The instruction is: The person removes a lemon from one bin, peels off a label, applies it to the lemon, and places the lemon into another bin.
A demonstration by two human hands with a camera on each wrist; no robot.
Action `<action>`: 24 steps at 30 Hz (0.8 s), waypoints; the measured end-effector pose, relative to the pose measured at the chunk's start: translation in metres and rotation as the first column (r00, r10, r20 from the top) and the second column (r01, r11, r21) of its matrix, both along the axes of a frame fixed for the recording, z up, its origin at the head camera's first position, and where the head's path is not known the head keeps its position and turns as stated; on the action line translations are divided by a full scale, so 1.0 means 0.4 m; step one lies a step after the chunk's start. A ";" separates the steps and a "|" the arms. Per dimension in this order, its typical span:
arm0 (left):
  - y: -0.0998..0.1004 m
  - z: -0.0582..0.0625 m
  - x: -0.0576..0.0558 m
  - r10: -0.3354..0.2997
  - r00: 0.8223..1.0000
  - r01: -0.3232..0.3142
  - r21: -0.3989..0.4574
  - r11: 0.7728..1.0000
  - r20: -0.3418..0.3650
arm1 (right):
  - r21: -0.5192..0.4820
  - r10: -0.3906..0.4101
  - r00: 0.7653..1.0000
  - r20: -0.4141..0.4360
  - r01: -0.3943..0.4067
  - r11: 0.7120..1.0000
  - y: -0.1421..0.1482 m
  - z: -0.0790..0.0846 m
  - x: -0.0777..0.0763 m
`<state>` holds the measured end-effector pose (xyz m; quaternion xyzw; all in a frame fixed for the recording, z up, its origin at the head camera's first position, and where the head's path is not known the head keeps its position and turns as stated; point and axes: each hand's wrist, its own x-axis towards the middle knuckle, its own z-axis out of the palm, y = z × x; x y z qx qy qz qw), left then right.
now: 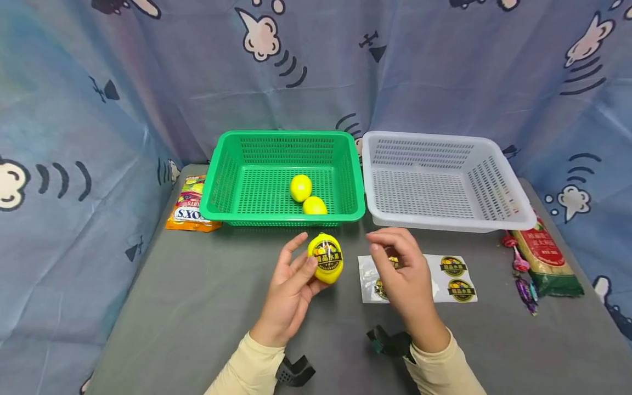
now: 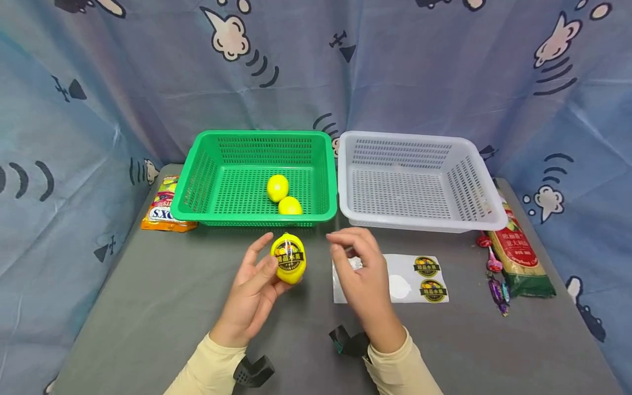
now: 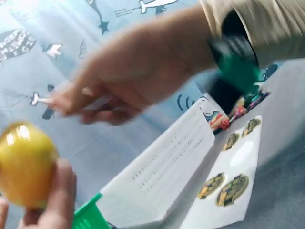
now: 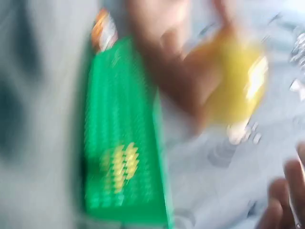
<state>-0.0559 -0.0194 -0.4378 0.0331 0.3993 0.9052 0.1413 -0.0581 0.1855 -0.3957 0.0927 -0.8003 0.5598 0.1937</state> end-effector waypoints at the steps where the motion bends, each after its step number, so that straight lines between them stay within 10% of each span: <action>1: 0.003 0.003 -0.001 0.012 1.000 -0.012 -0.031 0.999 -0.004 | 0.036 0.046 0.994 -0.099 -0.043 0.998 -0.007 0.007 0.002; 5: 0.012 0.005 0.003 0.012 1.000 -0.013 -0.079 0.997 -0.014 | 0.232 0.293 0.918 -0.269 -0.233 0.944 -0.040 0.010 -0.008; 10: 0.024 -0.003 0.015 0.007 1.000 -0.008 -0.018 1.000 -0.022 | 0.403 0.408 0.864 -0.296 -0.275 0.873 -0.064 -0.028 -0.032; 19: 0.024 -0.018 0.019 -0.006 1.000 0.006 0.034 0.999 0.002 | 0.431 0.358 0.934 -0.005 -0.321 0.843 -0.060 -0.063 -0.020; 24: 0.012 -0.023 0.009 -0.070 0.995 0.069 -0.015 0.998 -0.073 | 0.392 0.284 0.934 0.219 -0.350 0.851 -0.042 -0.051 -0.002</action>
